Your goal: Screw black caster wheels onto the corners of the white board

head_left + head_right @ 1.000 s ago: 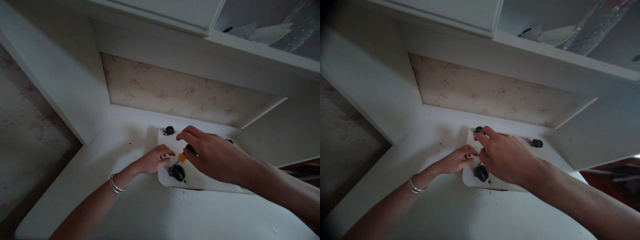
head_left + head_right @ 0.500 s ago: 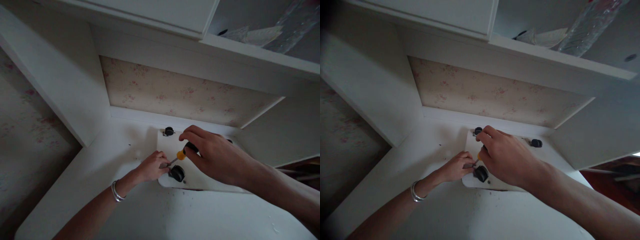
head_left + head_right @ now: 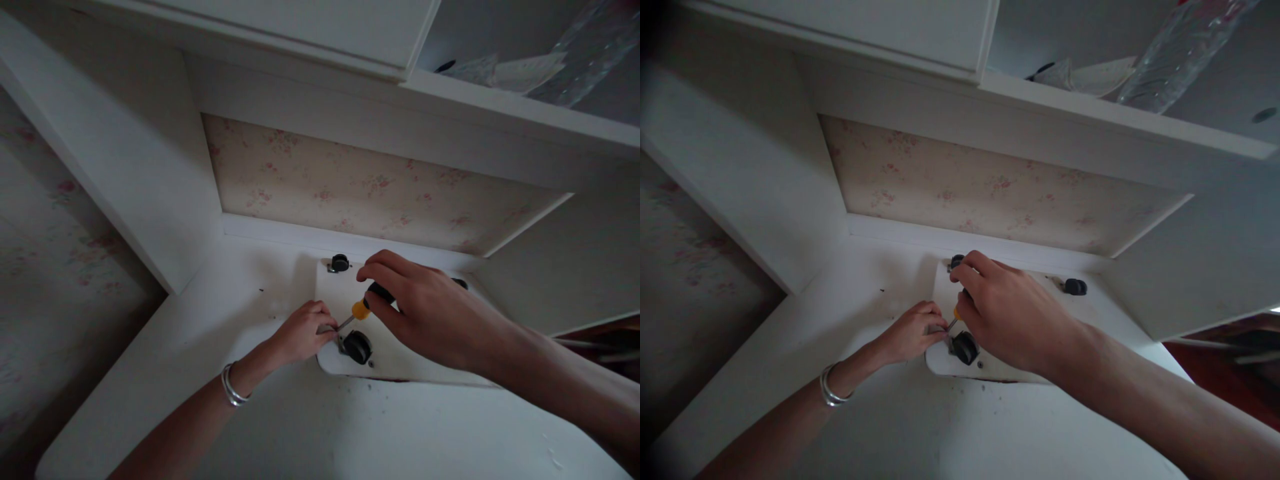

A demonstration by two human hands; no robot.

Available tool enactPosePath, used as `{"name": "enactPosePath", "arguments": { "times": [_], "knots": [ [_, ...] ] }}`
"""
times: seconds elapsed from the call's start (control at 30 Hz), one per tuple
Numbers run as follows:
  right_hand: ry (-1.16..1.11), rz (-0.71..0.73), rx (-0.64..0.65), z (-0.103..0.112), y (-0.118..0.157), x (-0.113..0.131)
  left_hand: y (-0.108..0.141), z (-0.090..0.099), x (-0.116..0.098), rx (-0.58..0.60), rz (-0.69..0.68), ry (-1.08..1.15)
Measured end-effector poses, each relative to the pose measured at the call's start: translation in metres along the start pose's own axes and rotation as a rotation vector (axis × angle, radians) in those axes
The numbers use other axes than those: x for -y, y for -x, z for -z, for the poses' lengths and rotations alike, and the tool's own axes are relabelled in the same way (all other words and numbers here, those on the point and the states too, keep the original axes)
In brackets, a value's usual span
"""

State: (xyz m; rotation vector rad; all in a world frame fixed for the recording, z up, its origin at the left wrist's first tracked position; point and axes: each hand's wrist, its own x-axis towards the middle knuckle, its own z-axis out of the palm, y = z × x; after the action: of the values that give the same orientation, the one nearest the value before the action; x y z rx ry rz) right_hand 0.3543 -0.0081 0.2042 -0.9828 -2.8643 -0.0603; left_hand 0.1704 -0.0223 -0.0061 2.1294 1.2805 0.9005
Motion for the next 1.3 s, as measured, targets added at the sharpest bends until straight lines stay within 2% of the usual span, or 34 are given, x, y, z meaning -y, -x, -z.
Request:
{"name": "enactPosePath", "arguments": {
  "times": [0.23,0.37,0.43,0.6,0.7,0.77,0.83,1.0,1.13,1.3],
  "knots": [
    [-0.028,0.000,-0.083,0.001,0.001,0.003,0.002,0.003,0.001,-0.051,0.004,-0.050],
    [-0.168,-0.107,-0.221,0.003,0.016,-0.002,0.012,0.015,0.021,-0.116,0.044,-0.110],
    [-0.323,-0.252,-0.358,-0.004,0.033,-0.009,0.022,0.024,0.041,-0.165,0.089,-0.162],
    [-0.999,-0.674,-0.922,-0.049,0.075,-0.026,0.049,0.050,0.105,-0.212,0.192,-0.350],
    [-1.200,-0.721,-1.224,-0.070,0.085,-0.021,0.058,0.065,0.133,-0.184,0.226,-0.478],
    [-1.264,-0.708,-1.343,-0.074,0.086,-0.013,0.058,0.072,0.143,-0.156,0.242,-0.553],
    [-1.336,-0.693,-1.376,-0.073,0.085,-0.005,0.056,0.074,0.149,-0.127,0.251,-0.610],
    [-1.513,-0.588,-1.335,-0.071,0.087,0.006,0.046,0.065,0.153,-0.101,0.270,-0.682],
    [-1.644,-0.445,-1.273,-0.078,0.088,0.011,0.042,0.061,0.154,-0.130,0.286,-0.674],
    [-1.736,-0.327,-1.183,-0.086,0.075,0.020,0.047,0.065,0.146,-0.214,0.306,-0.597]
  ]
}}
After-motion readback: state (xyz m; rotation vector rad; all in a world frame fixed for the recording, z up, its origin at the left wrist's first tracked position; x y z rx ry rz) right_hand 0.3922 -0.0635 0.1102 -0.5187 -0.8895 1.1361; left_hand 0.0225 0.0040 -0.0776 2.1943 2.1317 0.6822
